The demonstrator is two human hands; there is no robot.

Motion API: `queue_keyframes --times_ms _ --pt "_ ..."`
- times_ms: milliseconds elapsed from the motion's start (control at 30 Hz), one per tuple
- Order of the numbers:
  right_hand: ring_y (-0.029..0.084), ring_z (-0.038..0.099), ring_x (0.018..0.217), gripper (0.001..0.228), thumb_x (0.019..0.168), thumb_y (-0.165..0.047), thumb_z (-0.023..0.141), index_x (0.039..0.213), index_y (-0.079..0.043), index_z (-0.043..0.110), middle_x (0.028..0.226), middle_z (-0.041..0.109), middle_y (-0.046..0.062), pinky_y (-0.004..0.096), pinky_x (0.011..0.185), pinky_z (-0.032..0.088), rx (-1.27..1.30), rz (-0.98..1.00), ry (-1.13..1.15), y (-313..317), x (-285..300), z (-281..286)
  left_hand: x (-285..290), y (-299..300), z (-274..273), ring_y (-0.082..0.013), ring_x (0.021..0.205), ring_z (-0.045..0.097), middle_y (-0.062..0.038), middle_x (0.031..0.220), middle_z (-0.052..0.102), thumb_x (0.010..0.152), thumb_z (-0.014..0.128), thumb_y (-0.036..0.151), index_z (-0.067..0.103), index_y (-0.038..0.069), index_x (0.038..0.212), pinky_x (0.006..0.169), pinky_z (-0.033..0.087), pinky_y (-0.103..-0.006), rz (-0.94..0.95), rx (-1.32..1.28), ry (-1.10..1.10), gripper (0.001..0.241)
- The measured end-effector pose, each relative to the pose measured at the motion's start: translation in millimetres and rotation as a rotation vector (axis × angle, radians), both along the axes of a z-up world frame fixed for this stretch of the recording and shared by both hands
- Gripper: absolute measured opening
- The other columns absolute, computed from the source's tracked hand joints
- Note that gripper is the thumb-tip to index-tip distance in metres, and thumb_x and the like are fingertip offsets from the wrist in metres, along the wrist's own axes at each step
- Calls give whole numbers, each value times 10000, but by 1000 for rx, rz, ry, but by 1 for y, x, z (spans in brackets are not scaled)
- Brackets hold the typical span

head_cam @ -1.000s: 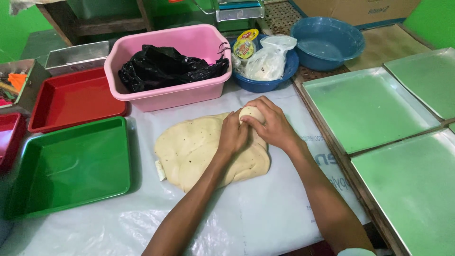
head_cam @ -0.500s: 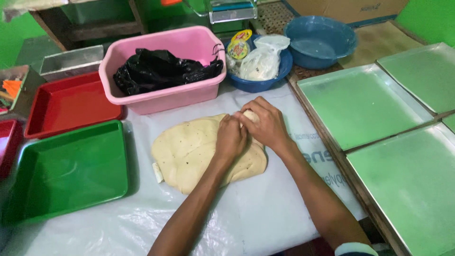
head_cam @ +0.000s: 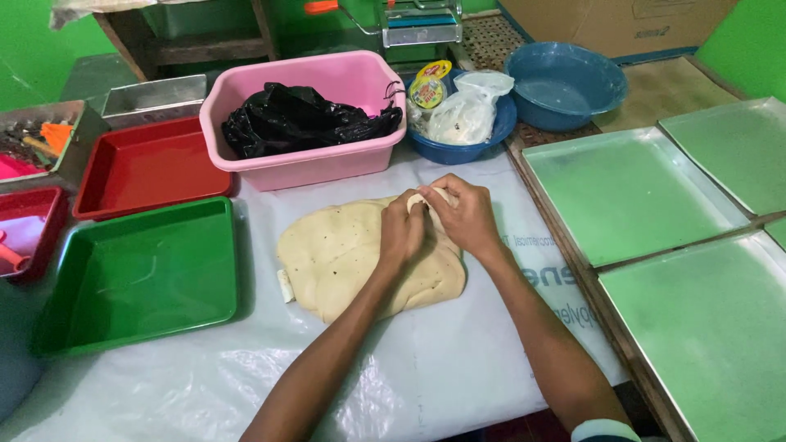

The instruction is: The recorder is kneading a large mass of dough and pulling off smaller pieces to shape them.

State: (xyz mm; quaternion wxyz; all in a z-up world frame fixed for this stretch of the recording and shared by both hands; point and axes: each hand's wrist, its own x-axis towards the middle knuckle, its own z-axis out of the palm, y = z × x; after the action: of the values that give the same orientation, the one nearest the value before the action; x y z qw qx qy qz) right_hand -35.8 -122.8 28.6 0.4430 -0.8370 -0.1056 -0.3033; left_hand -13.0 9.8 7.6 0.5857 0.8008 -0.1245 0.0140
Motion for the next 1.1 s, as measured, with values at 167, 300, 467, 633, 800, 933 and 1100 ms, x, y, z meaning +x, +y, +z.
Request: queue_keyframes --times_ms 167,300,467,633,800,933,1100 --pt "47 527 491 210 936 -137 777 780 -47 669 512 617 59 209 462 464 405 153 196 -13 7 -12 12 -2 -7 -367 1081 703 -109 964 778 905 481 226 780 191 971 993 497 -488 -21 -74 137 308" --pt "69 604 472 199 946 -124 688 776 -72 598 542 615 40 209 440 514 764 232 220 -15 10 -6 20 0 -10 -337 1066 701 -55 933 784 888 515 314 785 221 930 1002 483 -482 -12 -148 235 289" --pt "116 551 566 364 997 -396 578 775 -112 531 610 494 21 268 504 537 1167 430 258 -30 3 9 8 10 -12 -399 1145 664 -137 1041 766 903 547 93 772 197 1082 1060 475 -501 -164 -6 35 306" --pt "201 746 829 303 1024 -429 615 1023 -127 644 989 736 96 314 693 669 1438 408 408 -44 14 -15 -14 26 5 -410 1407 483 -201 1352 635 885 617 -5 663 115 1254 1202 335 -536 -326 454 -208 391" --pt "45 430 507 308 1043 -397 628 1029 -90 648 674 418 -39 149 446 402 1158 329 464 -39 11 -11 -45 71 58 -471 1504 290 -245 1593 408 840 553 -38 438 62 1535 1242 221 -567 -559 619 -292 711" --pt "86 383 381 450 1074 -425 573 788 -78 583 555 343 -16 204 332 365 1072 313 426 -26 10 -1 -35 76 37 -429 1525 269 -213 1618 374 836 558 -9 372 117 1584 1260 189 -517 -576 610 -309 782" --pt "87 321 313 594 1096 -442 493 587 -146 415 459 292 -31 204 290 293 1073 391 426 -3 13 10 -19 97 11 -518 1373 456 -342 1447 506 760 429 -189 443 -22 1523 1159 387 -576 -464 -45 -187 781"
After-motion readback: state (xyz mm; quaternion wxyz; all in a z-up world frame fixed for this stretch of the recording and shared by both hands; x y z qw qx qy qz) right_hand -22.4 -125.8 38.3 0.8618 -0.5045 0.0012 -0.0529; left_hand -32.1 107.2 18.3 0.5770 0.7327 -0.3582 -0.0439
